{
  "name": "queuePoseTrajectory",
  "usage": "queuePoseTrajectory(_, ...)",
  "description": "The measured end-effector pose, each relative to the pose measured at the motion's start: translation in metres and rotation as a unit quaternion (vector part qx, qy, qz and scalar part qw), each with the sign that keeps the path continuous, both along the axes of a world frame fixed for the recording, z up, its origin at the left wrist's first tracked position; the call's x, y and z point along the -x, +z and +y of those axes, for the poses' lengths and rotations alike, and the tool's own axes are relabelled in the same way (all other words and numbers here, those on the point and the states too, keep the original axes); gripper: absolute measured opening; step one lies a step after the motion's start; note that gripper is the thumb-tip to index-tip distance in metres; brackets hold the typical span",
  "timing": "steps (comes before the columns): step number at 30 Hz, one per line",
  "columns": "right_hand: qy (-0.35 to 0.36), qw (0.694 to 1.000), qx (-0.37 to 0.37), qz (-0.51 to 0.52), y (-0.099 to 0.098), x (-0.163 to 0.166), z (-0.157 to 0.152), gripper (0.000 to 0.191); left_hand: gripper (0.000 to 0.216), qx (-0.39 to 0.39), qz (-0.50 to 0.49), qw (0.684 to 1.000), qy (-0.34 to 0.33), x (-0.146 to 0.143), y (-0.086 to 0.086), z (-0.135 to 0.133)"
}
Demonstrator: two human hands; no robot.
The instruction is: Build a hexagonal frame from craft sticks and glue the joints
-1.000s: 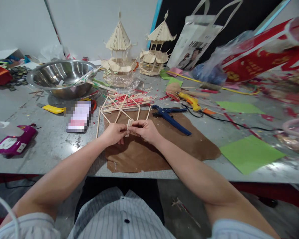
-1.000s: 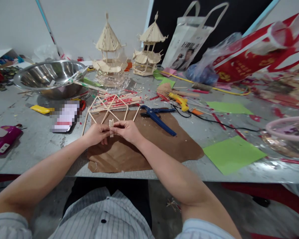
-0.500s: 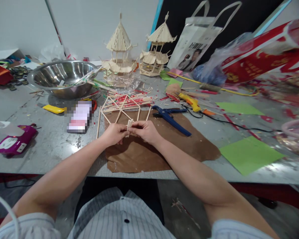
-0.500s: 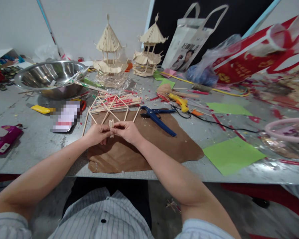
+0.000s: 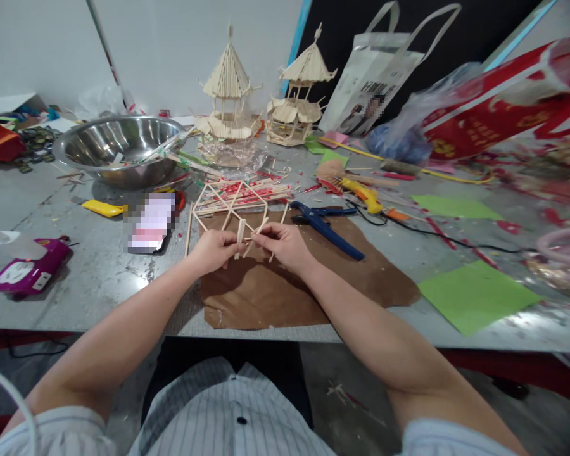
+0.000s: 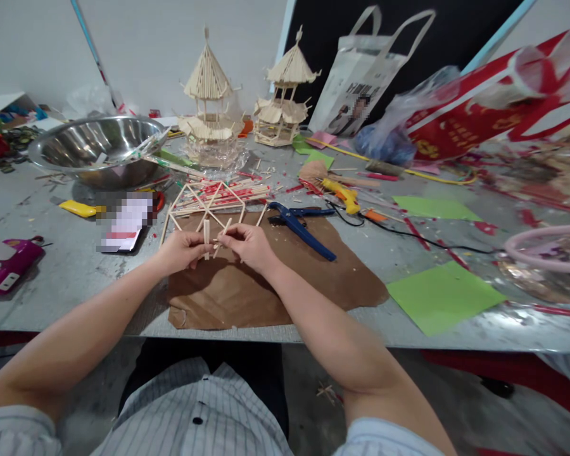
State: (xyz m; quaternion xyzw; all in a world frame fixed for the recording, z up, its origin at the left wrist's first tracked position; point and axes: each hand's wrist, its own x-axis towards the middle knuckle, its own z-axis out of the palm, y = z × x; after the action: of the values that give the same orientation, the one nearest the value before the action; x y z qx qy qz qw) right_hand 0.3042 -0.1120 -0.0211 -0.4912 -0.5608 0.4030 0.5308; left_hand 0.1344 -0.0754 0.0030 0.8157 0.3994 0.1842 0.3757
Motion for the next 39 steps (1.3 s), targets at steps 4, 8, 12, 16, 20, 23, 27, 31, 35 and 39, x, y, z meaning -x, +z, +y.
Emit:
queuePoseTrajectory(4, -0.073, 0.996, -0.044, -0.005, 0.001, -0.013, 0.004, 0.027, 0.026, -0.003, -0.023, 0.997, 0.068, 0.007, 0.007, 0.007)
queuePoseTrajectory(8, -0.139, 0.971, -0.125, -0.152, -0.004, -0.024, 0.009, 0.023, 0.028, 0.037, -0.04, 0.997, 0.063, 0.01, 0.007, 0.012)
queuePoseTrajectory(12, -0.082, 0.927, -0.142, -0.338, -0.014, -0.03, 0.017, 0.034, 0.027, 0.06, -0.066, 0.994, 0.065, 0.011, 0.004, 0.013)
queuePoseTrajectory(16, 0.006, 0.881, -0.167, -0.442, -0.023, -0.03, 0.024, 0.049, 0.029, 0.053, -0.076, 0.993, 0.067, 0.01, 0.0, 0.015)
queuePoseTrajectory(20, -0.019, 0.857, -0.173, -0.485, -0.018, -0.032, 0.023, 0.05, 0.029, 0.057, -0.081, 0.992, 0.077, 0.008, -0.003, 0.016)
queuePoseTrajectory(23, -0.086, 0.848, -0.093, -0.515, -0.003, -0.037, 0.016, 0.032, 0.028, 0.069, -0.102, 0.989, 0.086, 0.006, -0.002, 0.014)
queuePoseTrajectory(27, -0.174, 0.801, 0.082, -0.567, 0.011, -0.045, 0.009, 0.03, 0.025, 0.102, -0.127, 0.983, 0.089, 0.005, 0.001, 0.011)
queuePoseTrajectory(31, -0.165, 0.778, 0.18, -0.579, 0.011, -0.048, 0.01, 0.041, 0.022, 0.136, -0.142, 0.978, 0.073, 0.003, -0.001, 0.009)
queuePoseTrajectory(35, -0.135, 0.822, 0.201, -0.516, 0.004, -0.052, 0.017, 0.032, 0.022, 0.16, -0.152, 0.974, 0.044, 0.002, -0.004, 0.01)
queuePoseTrajectory(39, -0.107, 0.889, 0.22, -0.387, -0.001, -0.056, 0.02, 0.022, 0.024, 0.15, -0.138, 0.979, 0.016, 0.002, -0.006, 0.011)
